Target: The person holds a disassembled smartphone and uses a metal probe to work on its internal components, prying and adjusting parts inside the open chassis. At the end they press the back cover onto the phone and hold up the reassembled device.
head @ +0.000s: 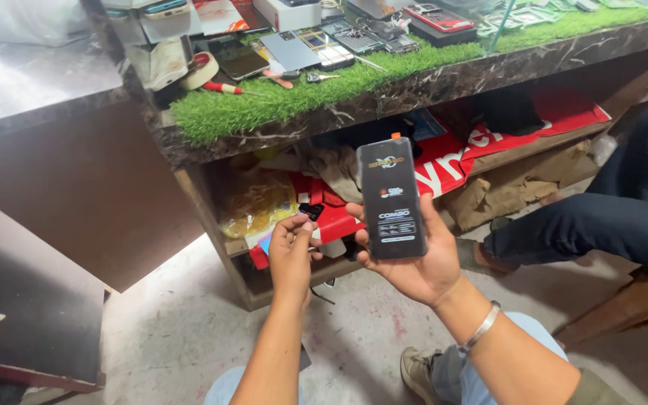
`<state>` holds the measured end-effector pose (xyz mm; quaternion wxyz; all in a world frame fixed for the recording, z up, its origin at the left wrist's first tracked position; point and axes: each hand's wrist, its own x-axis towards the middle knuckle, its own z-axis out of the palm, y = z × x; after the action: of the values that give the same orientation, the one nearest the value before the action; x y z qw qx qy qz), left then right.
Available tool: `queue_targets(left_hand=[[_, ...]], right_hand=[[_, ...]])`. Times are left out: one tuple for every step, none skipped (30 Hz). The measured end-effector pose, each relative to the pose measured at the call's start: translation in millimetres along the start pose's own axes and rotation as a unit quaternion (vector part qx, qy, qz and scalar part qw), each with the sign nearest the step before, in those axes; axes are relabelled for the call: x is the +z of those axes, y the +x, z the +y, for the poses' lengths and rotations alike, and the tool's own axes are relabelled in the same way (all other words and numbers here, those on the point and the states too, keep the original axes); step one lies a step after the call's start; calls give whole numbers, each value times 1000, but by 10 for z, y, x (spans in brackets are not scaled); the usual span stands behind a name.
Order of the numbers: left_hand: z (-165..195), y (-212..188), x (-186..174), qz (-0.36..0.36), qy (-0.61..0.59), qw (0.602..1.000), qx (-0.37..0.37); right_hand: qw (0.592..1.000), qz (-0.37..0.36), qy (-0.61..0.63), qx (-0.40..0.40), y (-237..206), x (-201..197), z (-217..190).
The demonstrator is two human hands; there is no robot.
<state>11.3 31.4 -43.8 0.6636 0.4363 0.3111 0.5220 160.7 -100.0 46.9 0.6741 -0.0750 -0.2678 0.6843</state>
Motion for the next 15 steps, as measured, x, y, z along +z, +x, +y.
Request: queue_targets(left_hand=[[0,-2,17,-6,-13,1000,1],[-2,-2,39,-12,-26,1000,1],[-3,-20,43,-25,-19,1000,-2],[-2,-49,38,-38,-12,999,-7],[-5,-70,43,-51,-4,999,-14],[-6,-80,46,-54,-4,998,-14],[-3,-88,45,-57,-5,998,-15],[5,-94,43,-61,-6,998,-16],[16,-102,47,-59,-2,998,-26],[30,-106,51,-57,0,998,-34],[49,-102,57,-53,2,998,-39],[61,-102,70,-56,2,998,-33],[70,-108,82,-59,3,998,-27],[74,-121,94,-63,4,998,-21],[77,-141,106,-66,10,998,-13]], right_hand=[[1000,5,-4,6,47,-45,-11],[1000,10,-9,14,99,-90,-29],[999,30,-14,22,136,-136,-42],[998,51,-18,30,154,-177,-52],[996,74,-20,37,166,-224,-54],[997,66,-13,37,174,-273,-46],[998,60,-5,36,171,-321,-44],[998,52,1,35,162,-361,-37],[998,61,16,31,149,-395,-28],[997,68,29,29,139,-424,-23],[996,73,41,27,136,-448,-22],[997,64,38,19,133,-470,-21],[998,56,35,11,128,-491,-15],[998,48,32,2,117,-509,-11],[998,48,38,0,107,-521,-8]])
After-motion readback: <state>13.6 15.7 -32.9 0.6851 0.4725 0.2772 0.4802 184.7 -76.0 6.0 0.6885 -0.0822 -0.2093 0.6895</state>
